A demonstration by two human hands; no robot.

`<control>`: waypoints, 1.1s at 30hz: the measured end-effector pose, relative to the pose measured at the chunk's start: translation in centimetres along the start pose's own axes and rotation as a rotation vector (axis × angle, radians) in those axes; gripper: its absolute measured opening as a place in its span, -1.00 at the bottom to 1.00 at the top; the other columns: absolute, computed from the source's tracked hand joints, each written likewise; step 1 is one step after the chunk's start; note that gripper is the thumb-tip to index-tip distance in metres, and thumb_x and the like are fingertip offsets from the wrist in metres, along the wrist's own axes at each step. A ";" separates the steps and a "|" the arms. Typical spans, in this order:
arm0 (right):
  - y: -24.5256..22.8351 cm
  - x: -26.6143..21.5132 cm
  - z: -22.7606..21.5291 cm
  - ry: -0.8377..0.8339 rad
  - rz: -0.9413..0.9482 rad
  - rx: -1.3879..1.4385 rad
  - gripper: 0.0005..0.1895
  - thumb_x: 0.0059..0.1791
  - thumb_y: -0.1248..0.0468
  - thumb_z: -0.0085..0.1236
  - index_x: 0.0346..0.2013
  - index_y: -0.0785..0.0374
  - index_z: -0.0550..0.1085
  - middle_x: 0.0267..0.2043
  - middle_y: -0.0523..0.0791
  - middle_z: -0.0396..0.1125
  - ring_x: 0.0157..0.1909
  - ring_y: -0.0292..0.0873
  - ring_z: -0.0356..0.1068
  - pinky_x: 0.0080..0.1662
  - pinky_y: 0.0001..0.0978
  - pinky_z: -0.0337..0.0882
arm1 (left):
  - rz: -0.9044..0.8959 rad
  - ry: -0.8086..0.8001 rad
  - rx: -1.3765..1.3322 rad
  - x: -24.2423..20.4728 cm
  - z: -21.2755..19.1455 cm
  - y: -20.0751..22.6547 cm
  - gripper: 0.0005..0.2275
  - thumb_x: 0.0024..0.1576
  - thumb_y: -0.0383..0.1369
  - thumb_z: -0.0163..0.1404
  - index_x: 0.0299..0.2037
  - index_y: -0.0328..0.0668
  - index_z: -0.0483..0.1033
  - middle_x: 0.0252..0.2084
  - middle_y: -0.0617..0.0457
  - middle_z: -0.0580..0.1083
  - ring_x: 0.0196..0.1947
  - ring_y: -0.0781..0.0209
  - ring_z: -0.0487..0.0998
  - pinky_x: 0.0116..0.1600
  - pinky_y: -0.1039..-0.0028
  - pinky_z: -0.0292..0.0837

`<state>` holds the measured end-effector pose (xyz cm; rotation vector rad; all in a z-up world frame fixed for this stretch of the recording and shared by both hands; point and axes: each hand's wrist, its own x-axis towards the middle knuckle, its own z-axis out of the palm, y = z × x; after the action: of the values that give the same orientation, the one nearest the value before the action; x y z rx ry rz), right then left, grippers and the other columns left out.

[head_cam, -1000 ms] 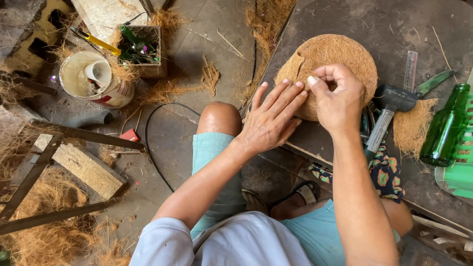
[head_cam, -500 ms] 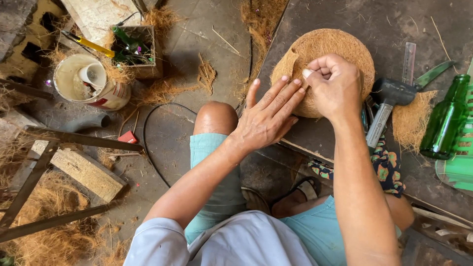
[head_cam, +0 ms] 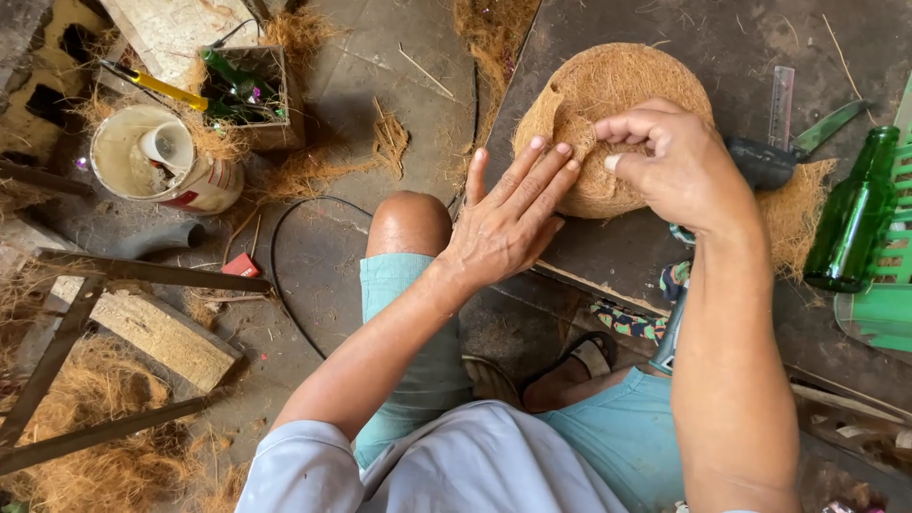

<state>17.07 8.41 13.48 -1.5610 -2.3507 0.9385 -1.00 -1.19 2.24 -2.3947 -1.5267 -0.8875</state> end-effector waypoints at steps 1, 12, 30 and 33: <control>-0.4 -0.1 0.0 0.002 0.002 0.000 -0.64 -0.05 0.44 0.16 0.05 0.25 0.51 -0.04 -0.07 0.34 -0.02 -0.14 0.31 0.10 -0.28 0.31 | 0.002 0.000 -0.001 -0.1 0.0 0.0 -0.52 0.32 -0.30 0.05 0.41 -0.13 0.16 0.44 0.04 0.23 0.47 0.09 0.22 0.42 -0.08 -0.32; -0.9 0.2 0.4 -0.042 0.052 -0.017 -0.98 0.05 0.35 0.09 -0.26 0.17 0.47 -0.31 -0.20 0.33 -0.27 -0.24 0.26 -0.19 -0.33 0.26 | -0.012 0.017 0.058 0.2 0.1 0.3 -0.51 0.24 -0.36 0.05 0.39 -0.10 0.22 0.43 0.08 0.25 0.45 0.12 0.21 0.40 -0.11 -0.30; 2.6 -3.4 2.3 0.340 -0.210 -0.136 -0.30 0.03 -0.14 0.00 0.20 0.40 0.32 0.36 0.20 0.03 0.44 0.22 -0.21 0.36 0.26 -0.15 | 0.038 0.066 0.135 2.2 -1.1 0.5 -0.67 0.36 -0.32 -0.06 0.32 -0.12 0.32 0.34 0.09 0.35 0.44 0.10 0.13 0.44 -0.04 -0.31; 2.4 -3.1 3.6 0.370 -0.094 -0.110 -0.37 -0.05 0.20 0.16 0.28 0.31 0.24 0.48 0.12 -0.12 0.49 0.19 -0.40 0.39 0.25 -0.24 | 0.038 0.062 0.198 2.0 -1.1 0.7 -0.66 0.37 -0.41 -0.20 0.35 -0.12 0.27 0.37 0.07 0.34 0.47 0.10 0.07 0.45 -0.03 -0.38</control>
<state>18.62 4.88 9.80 -1.4943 -2.2166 0.4592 -0.22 -0.44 4.35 -2.2284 -1.4668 -0.7573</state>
